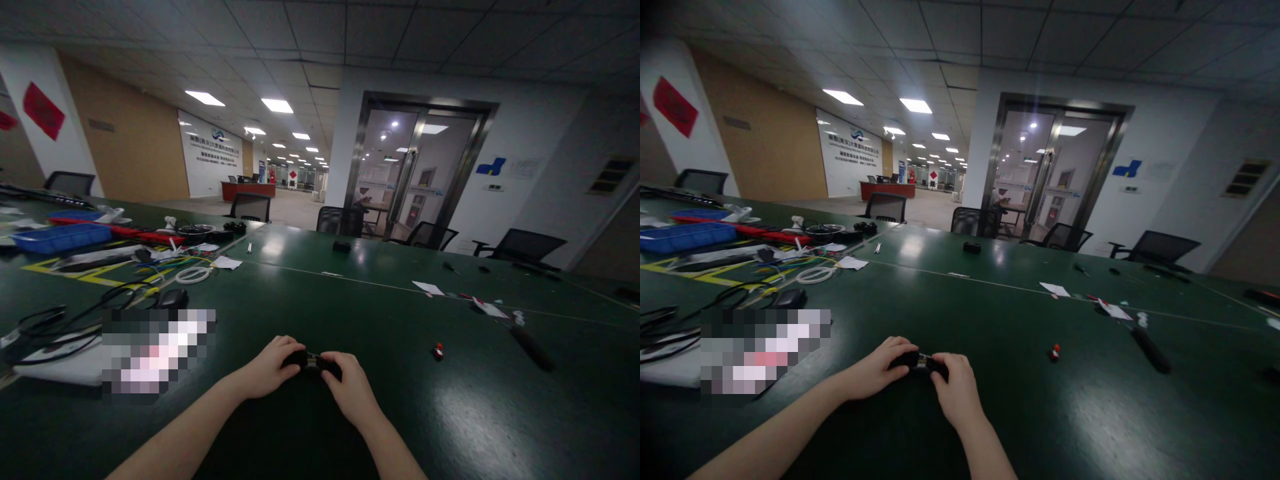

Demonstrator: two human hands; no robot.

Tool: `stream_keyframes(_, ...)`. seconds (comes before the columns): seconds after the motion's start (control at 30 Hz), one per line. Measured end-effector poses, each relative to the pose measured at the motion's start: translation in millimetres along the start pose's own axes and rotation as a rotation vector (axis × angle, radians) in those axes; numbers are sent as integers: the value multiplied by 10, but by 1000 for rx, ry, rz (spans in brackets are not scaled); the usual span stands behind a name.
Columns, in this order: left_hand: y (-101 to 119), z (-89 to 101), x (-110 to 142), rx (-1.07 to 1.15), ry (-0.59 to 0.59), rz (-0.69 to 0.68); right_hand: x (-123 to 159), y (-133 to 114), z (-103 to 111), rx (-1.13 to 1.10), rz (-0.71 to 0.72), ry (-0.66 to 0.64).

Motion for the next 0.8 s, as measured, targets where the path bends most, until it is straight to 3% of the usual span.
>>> stream_keyframes(0.8,44,27,11,8,-7,10,-1,31,-8,-9,-5,-13)
Point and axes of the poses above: each hand's wrist, its own x-axis away from the middle knuckle, its own z-axis out of the back of the hand, y = z × x, the point moved 8 cm from there along -x, towards the middle knuckle, and after that the axes turned 9 degrees about -x, right-handed, at the moved point
